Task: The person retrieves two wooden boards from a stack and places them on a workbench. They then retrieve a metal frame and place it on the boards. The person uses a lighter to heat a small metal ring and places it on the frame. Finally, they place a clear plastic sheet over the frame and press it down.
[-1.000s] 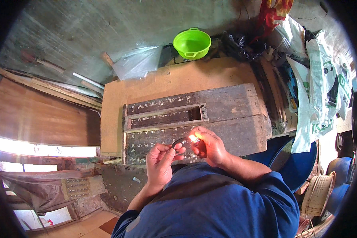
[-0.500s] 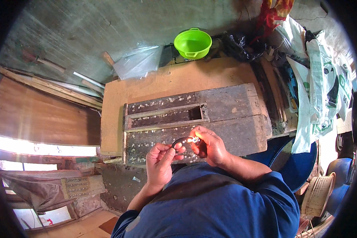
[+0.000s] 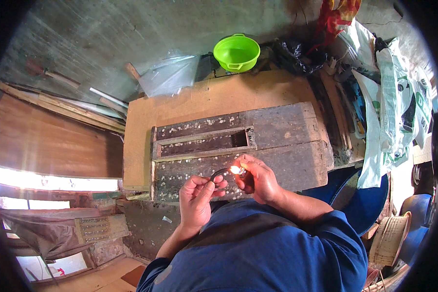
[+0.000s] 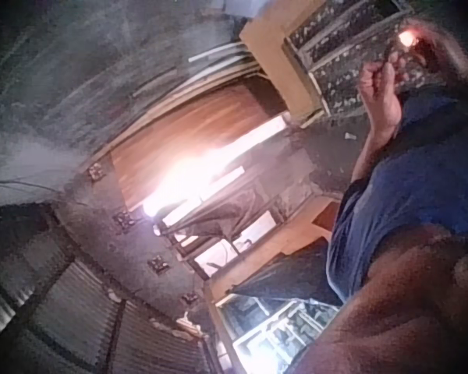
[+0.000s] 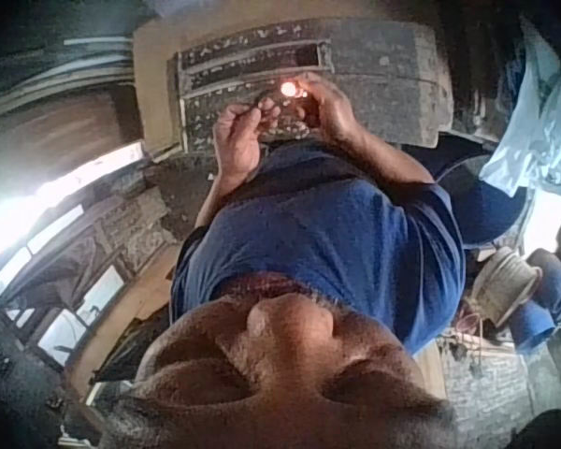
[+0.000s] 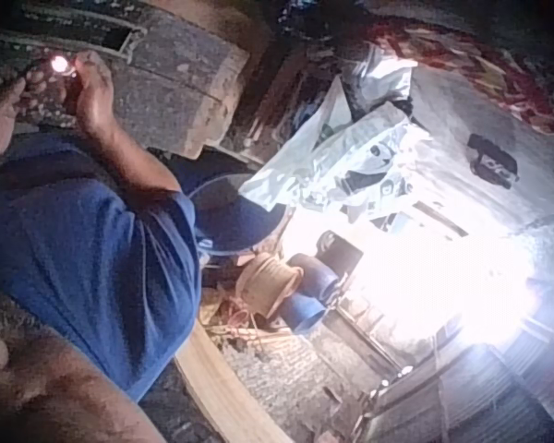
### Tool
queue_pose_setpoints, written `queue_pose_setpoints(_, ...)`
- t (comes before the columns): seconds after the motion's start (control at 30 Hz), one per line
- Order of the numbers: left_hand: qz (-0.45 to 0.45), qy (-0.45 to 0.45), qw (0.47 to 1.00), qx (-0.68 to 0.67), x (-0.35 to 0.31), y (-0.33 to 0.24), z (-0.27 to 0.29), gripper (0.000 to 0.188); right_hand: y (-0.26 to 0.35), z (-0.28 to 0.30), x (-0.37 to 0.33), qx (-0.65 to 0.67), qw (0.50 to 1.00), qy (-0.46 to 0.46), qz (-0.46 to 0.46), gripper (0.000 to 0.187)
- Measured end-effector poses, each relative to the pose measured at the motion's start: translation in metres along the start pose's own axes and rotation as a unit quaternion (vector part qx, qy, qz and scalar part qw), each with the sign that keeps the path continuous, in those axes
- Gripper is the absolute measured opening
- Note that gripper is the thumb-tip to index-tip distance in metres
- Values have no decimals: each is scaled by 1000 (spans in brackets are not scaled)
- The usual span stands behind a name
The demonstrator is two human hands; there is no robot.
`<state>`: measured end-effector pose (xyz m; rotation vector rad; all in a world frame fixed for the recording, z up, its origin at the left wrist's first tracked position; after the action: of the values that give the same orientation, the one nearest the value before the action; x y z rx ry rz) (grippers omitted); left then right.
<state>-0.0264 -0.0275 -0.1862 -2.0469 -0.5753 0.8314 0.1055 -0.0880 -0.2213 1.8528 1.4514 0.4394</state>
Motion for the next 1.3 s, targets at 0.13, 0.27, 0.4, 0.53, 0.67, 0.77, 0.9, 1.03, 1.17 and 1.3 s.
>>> queue_pose_setpoints(0.13, 4, -9, 1000, 5, 1, 2, 3, 5, 1, 0, 0, -1, 1000, -6, 1, 22)
queue_pose_setpoints(0.27, 20, -15, 1000, -2, 2, 5, 3, 5, -3, 5, 1, -15, 1000, -27, 2, 25)
queue_pose_setpoints(0.4, 45, -21, 999, -15, 3, 11, 7, 7, -2, 7, 0, -19, 1000, -24, -4, 31)
queue_pose_setpoints(0.53, 87, -11, 994, -64, 4, 14, 7, 6, 0, 13, -1, -29, 998, -57, 0, 39)
queue_pose_setpoints(0.67, 124, 11, 986, -107, 5, 16, 6, 7, 0, 21, -2, -25, 998, -52, 39, 41)
queue_pose_setpoints(0.77, 143, 23, 978, -152, 4, 16, 6, 8, 3, 21, -3, -10, 998, -8, 65, 31)
queue_pose_setpoints(0.9, 162, 49, 967, -188, 2, 18, 1, 9, 3, 21, -1, -50, 997, -11, 56, 19)
queue_pose_setpoints(1.03, 178, 82, 957, -216, 2, 19, -7, 10, 5, 18, 0, -85, 994, 7, 64, 14)
queue_pose_setpoints(1.17, 199, 93, 947, -234, 1, 21, -12, 11, 12, 10, 6, -142, 985, 38, 94, 20)
queue_pose_setpoints(1.3, 231, 115, 937, -236, 3, 32, -17, 13, 21, -6, 14, -152, 981, 62, 106, 27)
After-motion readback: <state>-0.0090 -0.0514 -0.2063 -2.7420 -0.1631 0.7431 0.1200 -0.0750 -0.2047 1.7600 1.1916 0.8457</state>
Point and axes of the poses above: each hand's wrist, its own x-axis towards the middle knuckle, its own z-axis out of the back of the hand, y = z × x, the point moved 9 cm from there along x, towards the middle knuckle, and after that the axes turned 15 degrees about z, right-handed, at the moved point
